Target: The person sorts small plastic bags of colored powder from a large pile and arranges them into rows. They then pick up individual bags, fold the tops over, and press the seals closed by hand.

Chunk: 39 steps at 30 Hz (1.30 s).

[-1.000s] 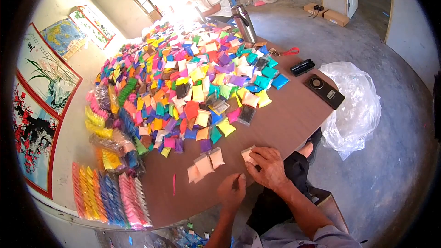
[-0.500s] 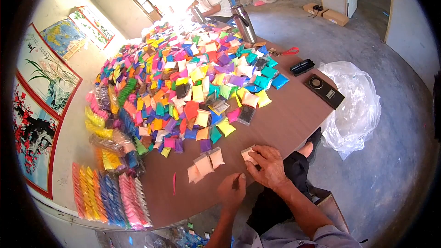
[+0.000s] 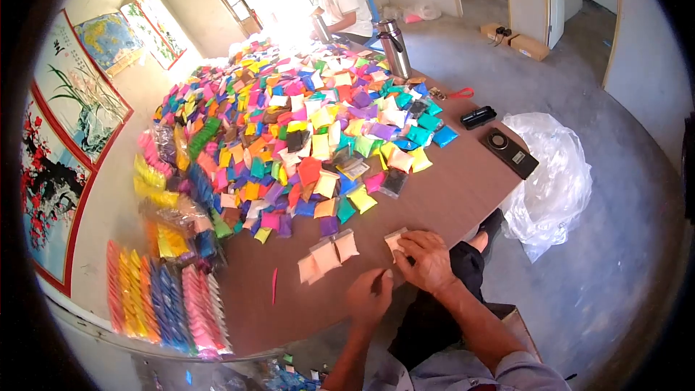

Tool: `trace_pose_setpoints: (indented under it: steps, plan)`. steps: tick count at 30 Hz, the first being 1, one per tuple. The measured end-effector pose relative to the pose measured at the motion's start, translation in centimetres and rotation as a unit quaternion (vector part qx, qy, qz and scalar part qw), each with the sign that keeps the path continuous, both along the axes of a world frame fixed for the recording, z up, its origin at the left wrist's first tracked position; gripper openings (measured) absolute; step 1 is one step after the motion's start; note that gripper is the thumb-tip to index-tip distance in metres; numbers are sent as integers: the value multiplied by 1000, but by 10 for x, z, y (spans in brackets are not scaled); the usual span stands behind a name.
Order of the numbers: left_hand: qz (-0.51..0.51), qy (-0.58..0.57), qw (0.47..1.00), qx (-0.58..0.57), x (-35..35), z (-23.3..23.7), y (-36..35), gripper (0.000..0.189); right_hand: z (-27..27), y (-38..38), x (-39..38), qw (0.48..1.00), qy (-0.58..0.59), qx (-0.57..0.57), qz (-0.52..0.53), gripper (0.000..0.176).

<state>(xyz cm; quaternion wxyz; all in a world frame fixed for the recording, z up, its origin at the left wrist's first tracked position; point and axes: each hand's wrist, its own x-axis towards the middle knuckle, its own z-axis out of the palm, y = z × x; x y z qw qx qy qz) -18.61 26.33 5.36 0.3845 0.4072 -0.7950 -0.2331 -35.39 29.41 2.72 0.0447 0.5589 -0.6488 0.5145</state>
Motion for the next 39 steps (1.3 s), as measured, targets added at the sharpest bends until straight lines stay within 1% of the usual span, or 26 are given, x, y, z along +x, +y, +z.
trace_pose_setpoints:
  steps: [2, 4, 5, 7, 9, 11, 13, 15, 17, 18, 20, 21, 23, 25, 26, 27, 29, 30, 32, 34, 35, 36, 38, 39]
  plan:
    - [-7, 27, 1000, 1, 1, -4, -1, 16, 1, 1, 2, 1000, 0, 4, 4, 26]
    - [-10, 30, 1000, -1, 3, -9, -3, 16, 6, 2, 5, 1000, 13, 5, -3, 33]
    - [-14, 28, 1000, -2, 4, -11, -3, 16, 8, 4, 7, 1000, 18, 6, -1, 33]
    - [-16, 33, 999, 3, 6, -11, -3, 15, 13, 6, 11, 997, 63, 38, -1, 42]
    - [-19, 38, 999, 8, 8, -9, -3, 15, 14, 6, 13, 994, 88, 61, 14, 44]
    - [-42, 62, 996, 51, 9, -5, -3, 16, 12, 7, 15, 990, 112, 83, 28, 47]
    - [-52, 74, 995, 48, 12, -10, -6, 17, 8, 8, 16, 983, 145, 110, 27, 51]
    - [-61, 86, 994, 44, 15, -11, -8, 17, 11, 8, 17, 983, 144, 113, 29, 51]
    - [-66, 118, 979, 153, 18, -5, -7, 18, 12, 6, 17, 983, 142, 114, 29, 52]
    - [-64, 120, 978, 156, 21, -2, -8, 18, 10, 6, 18, 984, 135, 115, 27, 52]
    - [-43, 103, 991, 80, 31, 9, -12, 16, 8, 6, 19, 984, 129, 120, 27, 53]
    - [-40, 103, 990, 84, 40, 17, -16, 16, 9, 4, 19, 987, 119, 106, 28, 53]
    - [28, 17, 999, 28, 68, 34, -28, 14, 10, 3, 18, 989, 100, 101, 34, 53]
    - [100, 53, 994, 2, 97, 25, -42, 13, 10, 3, 18, 991, 80, 102, 33, 53]
    - [120, 79, 987, 66, 114, 30, -44, 17, 9, 3, 20, 990, 70, 119, 43, 53]
    - [155, 94, 982, 49, 127, 31, -48, 15, 10, 1, 20, 990, 85, 109, 33, 52]
    - [233, 111, 966, 3, 159, -5, -63, 15, 8, -1, 17, 989, 97, 107, 18, 51]
    - [231, 105, 967, 11, 173, -11, -67, 15, 8, -2, 15, 989, 104, 101, 32, 53]
    - [252, -7, 964, -86, 196, -19, -70, 16, 6, 0, 15, 988, 107, 105, 42, 54]
    - [253, -24, 965, -68, 210, -26, -70, 17, 7, 4, 17, 984, 116, 123, 46, 60]
    - [260, -36, 963, -59, 212, -31, -68, 19, 11, 6, 17, 983, 118, 132, 44, 60]
    - [258, -36, 964, -51, 209, -31, -67, 19, 16, 7, 19, 986, 97, 133, 37, 62]
    - [249, -38, 961, -114, 203, -26, -69, 21, 18, 10, 19, 987, 75, 141, 34, 64]
    - [251, -39, 961, -109, 203, -29, -71, 21, 17, 10, 17, 988, 73, 130, 39, 65]
